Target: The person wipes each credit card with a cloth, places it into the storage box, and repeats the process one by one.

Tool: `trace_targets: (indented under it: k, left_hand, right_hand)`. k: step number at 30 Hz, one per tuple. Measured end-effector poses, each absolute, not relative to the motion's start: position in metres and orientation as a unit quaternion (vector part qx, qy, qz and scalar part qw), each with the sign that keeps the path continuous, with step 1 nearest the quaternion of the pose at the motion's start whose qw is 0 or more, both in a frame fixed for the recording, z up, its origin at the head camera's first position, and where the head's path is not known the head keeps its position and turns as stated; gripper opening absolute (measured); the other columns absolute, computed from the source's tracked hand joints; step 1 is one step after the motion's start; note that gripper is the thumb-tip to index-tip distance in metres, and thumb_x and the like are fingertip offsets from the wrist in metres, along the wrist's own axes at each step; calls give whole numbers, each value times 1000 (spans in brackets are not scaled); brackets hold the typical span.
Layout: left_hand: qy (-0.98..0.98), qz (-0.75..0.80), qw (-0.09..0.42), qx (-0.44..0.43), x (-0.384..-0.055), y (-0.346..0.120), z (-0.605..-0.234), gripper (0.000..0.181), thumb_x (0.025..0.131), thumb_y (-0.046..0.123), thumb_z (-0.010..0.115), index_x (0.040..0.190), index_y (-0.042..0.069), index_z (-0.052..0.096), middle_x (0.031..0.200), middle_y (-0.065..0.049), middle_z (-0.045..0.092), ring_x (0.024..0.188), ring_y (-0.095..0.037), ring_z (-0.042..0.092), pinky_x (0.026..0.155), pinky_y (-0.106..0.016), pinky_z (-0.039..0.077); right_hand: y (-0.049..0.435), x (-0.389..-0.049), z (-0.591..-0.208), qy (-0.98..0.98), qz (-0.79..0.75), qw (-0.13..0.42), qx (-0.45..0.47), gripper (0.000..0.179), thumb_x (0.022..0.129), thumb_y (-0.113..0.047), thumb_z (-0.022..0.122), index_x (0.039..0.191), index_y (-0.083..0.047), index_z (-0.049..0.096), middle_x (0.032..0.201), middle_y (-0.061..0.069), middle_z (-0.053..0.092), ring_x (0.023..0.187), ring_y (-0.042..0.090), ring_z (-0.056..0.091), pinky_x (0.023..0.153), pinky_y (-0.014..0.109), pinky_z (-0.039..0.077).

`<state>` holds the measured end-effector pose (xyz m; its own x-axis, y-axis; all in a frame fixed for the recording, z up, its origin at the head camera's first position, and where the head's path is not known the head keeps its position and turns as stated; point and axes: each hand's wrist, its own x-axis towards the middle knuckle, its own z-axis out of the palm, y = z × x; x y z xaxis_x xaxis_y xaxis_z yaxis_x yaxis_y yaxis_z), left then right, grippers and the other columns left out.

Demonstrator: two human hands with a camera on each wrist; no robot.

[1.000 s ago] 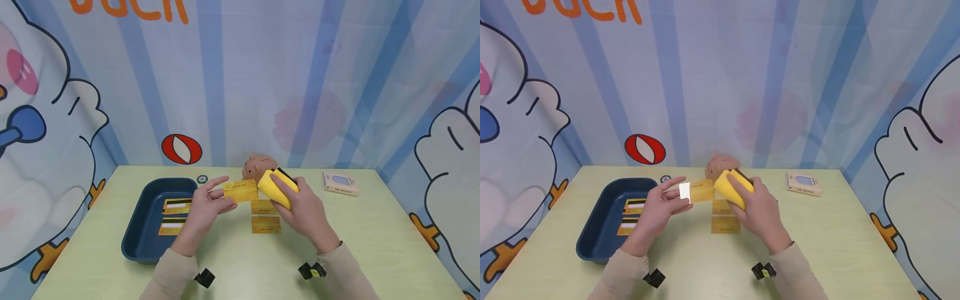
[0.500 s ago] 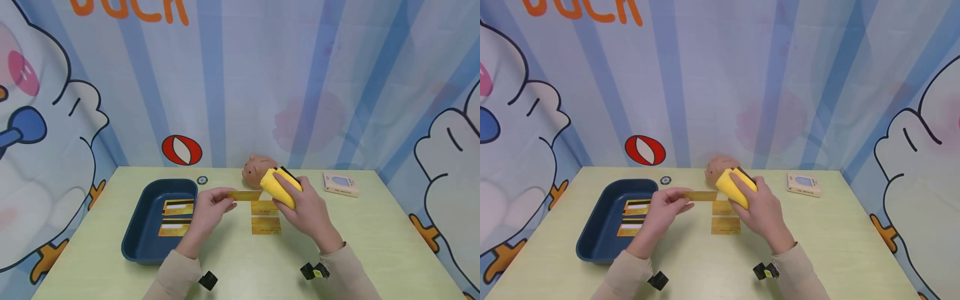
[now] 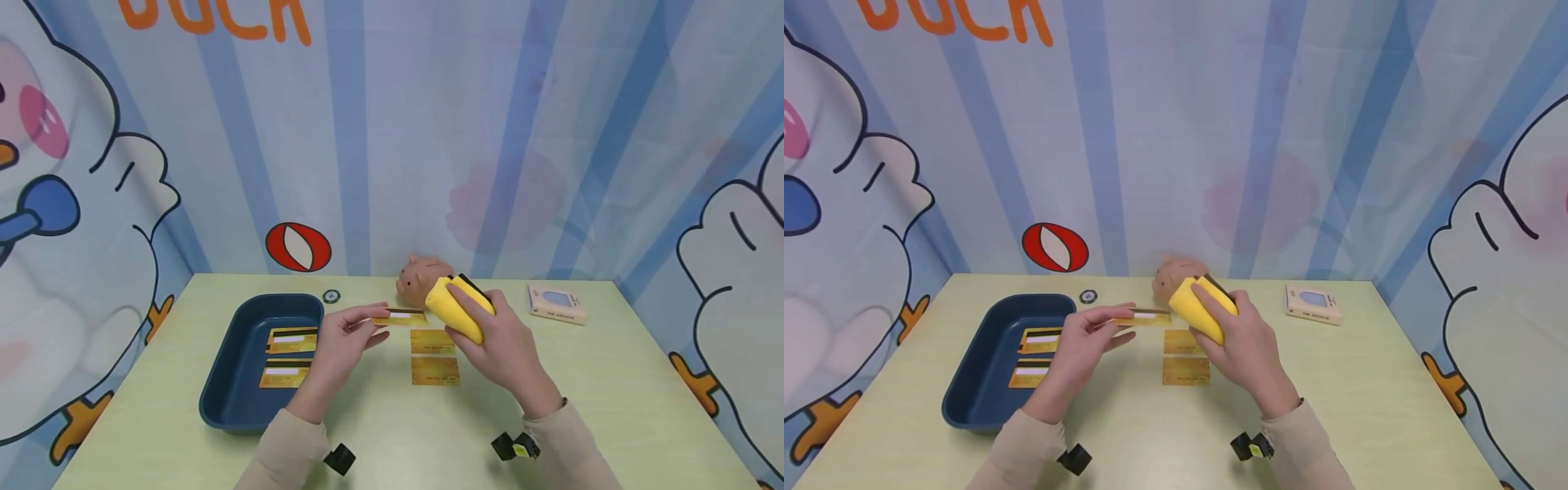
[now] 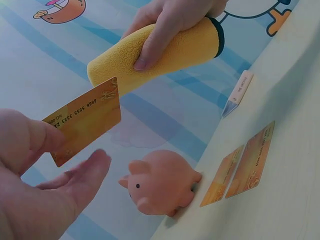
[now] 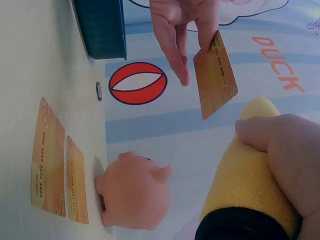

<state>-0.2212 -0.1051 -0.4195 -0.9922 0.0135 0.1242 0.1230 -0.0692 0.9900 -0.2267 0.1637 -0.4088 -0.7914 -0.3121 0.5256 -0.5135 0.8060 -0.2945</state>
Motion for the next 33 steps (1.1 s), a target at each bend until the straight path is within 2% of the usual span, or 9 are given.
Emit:
trace_targets:
  k: [6, 16, 22, 26, 30, 33]
  left_hand:
    - [-678, -731, 20, -72, -221, -107, -421, 26, 102, -8, 58, 118, -1, 77, 124, -18, 69, 103, -30, 76, 84, -40, 64]
    - [-684, -723, -17, -99, -221, -108, -423, 42, 95, -14, 64, 136, -2, 68, 139, -21, 66, 114, -31, 73, 92, -40, 61]
    - [-678, -727, -49, -98, -220, -108, -419, 48, 94, -9, 71, 141, -1, 64, 147, -20, 60, 121, -33, 70, 94, -38, 61]
    - [-676, -727, -65, -106, -218, -108, -417, 52, 95, -6, 70, 146, -1, 59, 149, -23, 56, 124, -35, 68, 95, -38, 60]
    - [-672, -729, -69, -115, -219, -108, -419, 61, 96, -7, 67, 154, 3, 50, 150, -29, 53, 122, -38, 69, 95, -40, 61]
    - [-674, -728, -68, -110, -220, -107, -420, 68, 96, -7, 68, 157, 9, 45, 149, -27, 54, 120, -37, 70, 94, -40, 61]
  right_hand:
    - [164, -226, -408, -922, 213, 232, 225, 71, 92, -37, 81, 157, -34, 51, 115, 20, 54, 76, 21, 50, 55, 32, 46]
    - [164, -226, -407, -922, 212, 232, 226, 71, 92, -38, 80, 157, -35, 51, 116, 19, 54, 78, 21, 50, 56, 31, 46]
    - [164, -225, -408, -920, 213, 234, 230, 71, 91, -38, 81, 156, -35, 52, 116, 19, 55, 79, 22, 51, 56, 32, 47]
    - [163, -225, -409, -920, 211, 232, 234, 71, 92, -40, 81, 156, -36, 51, 117, 19, 55, 80, 21, 52, 56, 31, 47]
    - [160, -224, -409, -919, 213, 229, 242, 71, 92, -40, 80, 157, -37, 50, 117, 18, 55, 80, 21, 52, 57, 32, 47]
    - [157, -223, -409, -914, 218, 231, 253, 72, 92, -37, 80, 157, -38, 49, 118, 19, 55, 80, 21, 53, 57, 32, 47]
